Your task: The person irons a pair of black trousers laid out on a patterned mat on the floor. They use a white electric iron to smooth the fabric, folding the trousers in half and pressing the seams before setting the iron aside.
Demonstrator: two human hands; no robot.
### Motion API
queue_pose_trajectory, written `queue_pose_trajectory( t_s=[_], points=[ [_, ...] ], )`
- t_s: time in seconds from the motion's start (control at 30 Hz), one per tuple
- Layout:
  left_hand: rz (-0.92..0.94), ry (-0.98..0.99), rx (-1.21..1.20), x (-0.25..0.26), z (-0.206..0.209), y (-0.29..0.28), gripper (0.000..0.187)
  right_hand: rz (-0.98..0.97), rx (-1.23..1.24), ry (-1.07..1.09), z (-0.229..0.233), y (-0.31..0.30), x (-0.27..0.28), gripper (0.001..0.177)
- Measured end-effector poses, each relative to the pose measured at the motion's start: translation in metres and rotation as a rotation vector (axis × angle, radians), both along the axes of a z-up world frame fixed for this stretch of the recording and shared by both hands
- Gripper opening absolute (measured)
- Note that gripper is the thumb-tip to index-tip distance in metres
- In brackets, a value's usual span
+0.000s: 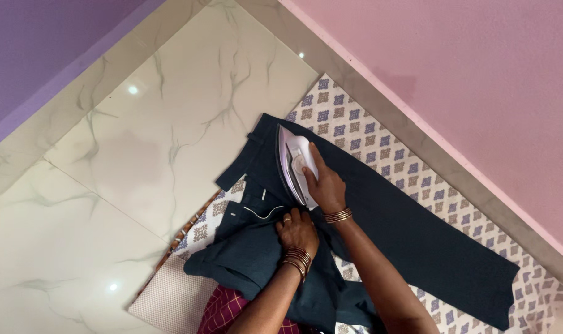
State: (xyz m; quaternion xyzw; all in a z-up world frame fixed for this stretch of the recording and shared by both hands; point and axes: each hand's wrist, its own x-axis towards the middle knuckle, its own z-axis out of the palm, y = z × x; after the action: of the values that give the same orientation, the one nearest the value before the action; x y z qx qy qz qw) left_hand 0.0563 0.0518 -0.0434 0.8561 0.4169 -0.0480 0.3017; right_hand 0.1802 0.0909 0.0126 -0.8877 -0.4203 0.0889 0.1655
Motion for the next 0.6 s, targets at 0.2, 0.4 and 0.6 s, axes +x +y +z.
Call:
queue_pose_trajectory(
  t_s=[0.2, 0.4, 0.6],
  points=[
    [0.049, -0.062, 0.035, -0.001, -0.005, 0.004, 0.019, -0.087, 0.044, -0.056, 0.001, -0.017, 0.005, 0.066],
    [0.014, -0.02, 0.071, -0.004, -0.003, 0.006, 0.021, -0.209, 0.008, -0.124, -0.006, -0.102, 0.025, 0.068],
    [-0.069, 0.045, 0.083, -0.005, 0.001, 0.009, 0.025, -0.429, -0.156, -0.139, -0.009, -0.198, 0.044, 0.071]
  ],
)
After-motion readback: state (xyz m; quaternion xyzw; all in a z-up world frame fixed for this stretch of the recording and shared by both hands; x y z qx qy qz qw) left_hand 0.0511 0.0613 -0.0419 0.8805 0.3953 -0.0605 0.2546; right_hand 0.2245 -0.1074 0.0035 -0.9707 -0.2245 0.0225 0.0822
